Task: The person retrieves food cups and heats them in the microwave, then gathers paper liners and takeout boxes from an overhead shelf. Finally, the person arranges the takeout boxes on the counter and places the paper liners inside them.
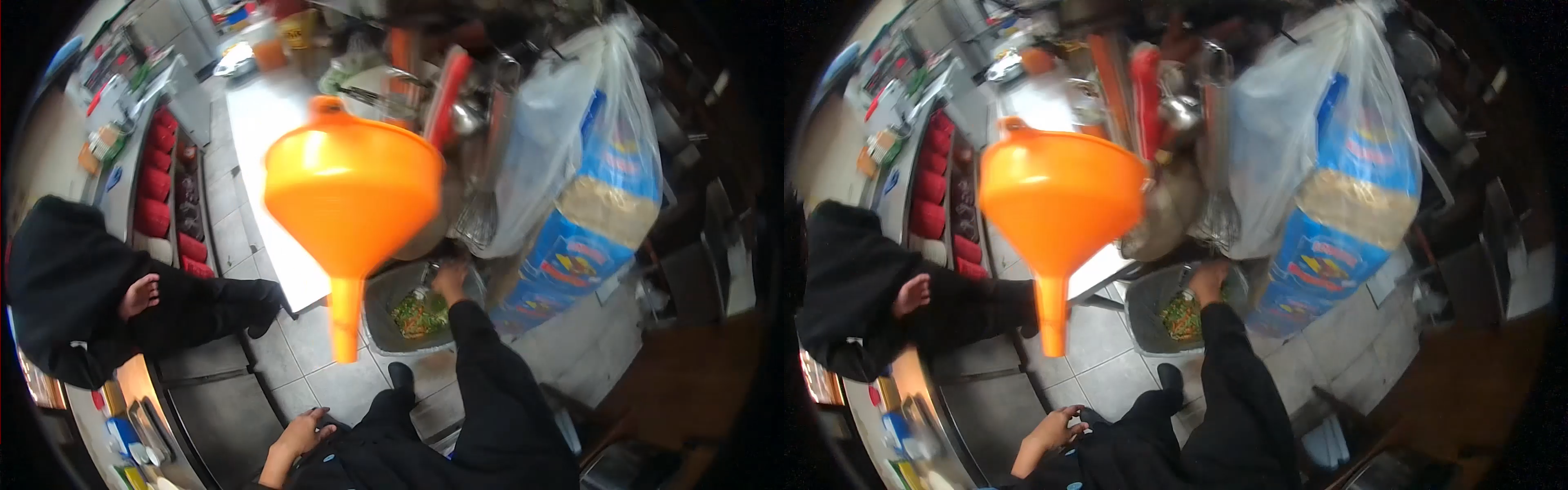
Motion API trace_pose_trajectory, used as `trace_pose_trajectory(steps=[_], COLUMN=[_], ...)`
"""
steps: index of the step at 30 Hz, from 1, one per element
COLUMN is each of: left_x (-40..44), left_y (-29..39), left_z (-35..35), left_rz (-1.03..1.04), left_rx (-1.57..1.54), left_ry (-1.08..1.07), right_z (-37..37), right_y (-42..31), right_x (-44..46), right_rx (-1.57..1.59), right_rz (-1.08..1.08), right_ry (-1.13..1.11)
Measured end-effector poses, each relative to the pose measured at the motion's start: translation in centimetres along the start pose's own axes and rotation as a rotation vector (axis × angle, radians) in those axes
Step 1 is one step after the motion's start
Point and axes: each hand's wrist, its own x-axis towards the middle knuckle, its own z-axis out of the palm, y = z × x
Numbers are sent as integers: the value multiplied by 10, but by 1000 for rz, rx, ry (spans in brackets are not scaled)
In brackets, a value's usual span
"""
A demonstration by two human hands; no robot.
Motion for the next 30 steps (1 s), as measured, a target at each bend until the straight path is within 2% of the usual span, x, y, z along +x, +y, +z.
trace_pose_trajectory(steps=[1, 2, 3, 5, 6, 7, 8, 10, 14, 16, 17, 18, 20, 21, 22, 23, 24, 26, 27, 28, 29, 30], left_x=[-4, -8, -11, -18, -25, -30, -35, -49, -99, -123, -131, -136, -128, -120, -114, -106, -94, -67, -51, -33, -16, 2], left_y=[-1, -4, -11, -36, -51, -66, -83, -123, -206, -245, -264, -285, -326, -348, -365, -381, -397, -427, -443, -464, -485, -507], left_z=[-4, -7, -8, -3, 1, 3, 6, 12, 32, 41, 45, 51, 71, 80, 79, 75, 73, 60, 51, 45, 36, 28], left_rz=[3, 4, -18, 71, 12, 8, 5, -74, -192, -237, -250, -255, -224, -192, -170, -144, -122, -56, -7, -4, 280, 681], left_rx=[-34, -74, -121, -159, -221, -219, -217, -284, -425, -526, -587, -647, -754, -791, -1074, -1350, -1586, -2054, -2283, -2301, -2449, -2535], left_ry=[10, 31, 95, 144, 246, 265, 275, 360, 514, 553, 556, 571, 623, 669, 610, 541, 617, 818, 955, 976, 1270, 1519], right_z=[13, 20, 67, 73, 79, 145, 149, 152, 137, 160, 153, 143, 99, 89, 66, 35, 10, 1, -3, 0, 13, 24], right_y=[-21, -37, -55, -106, -135, -163, -194, -241, -334, -373, -397, -425, -482, -513, -540, -563, -584, -624, -643, -662, -683, -703], right_x=[-17, -42, -67, -118, -146, -150, -174, -216, -285, -280, -289, -295, -332, -345, -372, -406, -439, -487, -514, -540, -560, -576], right_rx=[-40, 6, -55, 219, 111, 26, -97, -88, -197, 13, 126, 193, 399, 472, 525, 606, 679, 636, 614, 592, 660, 727], right_rz=[-48, -288, -411, -449, -522, -598, -693, -856, -1173, -1201, -1241, -1361, -1338, -1341, -1316, -1175, -1005, -876, -877, -883, -874, -868], right_ry=[-45, -94, -135, -484, -508, -497, -536, -678, -625, -646, -463, -378, -337, -431, -533, -817, -1088, -1435, -1461, -1488, -1484, -1481])
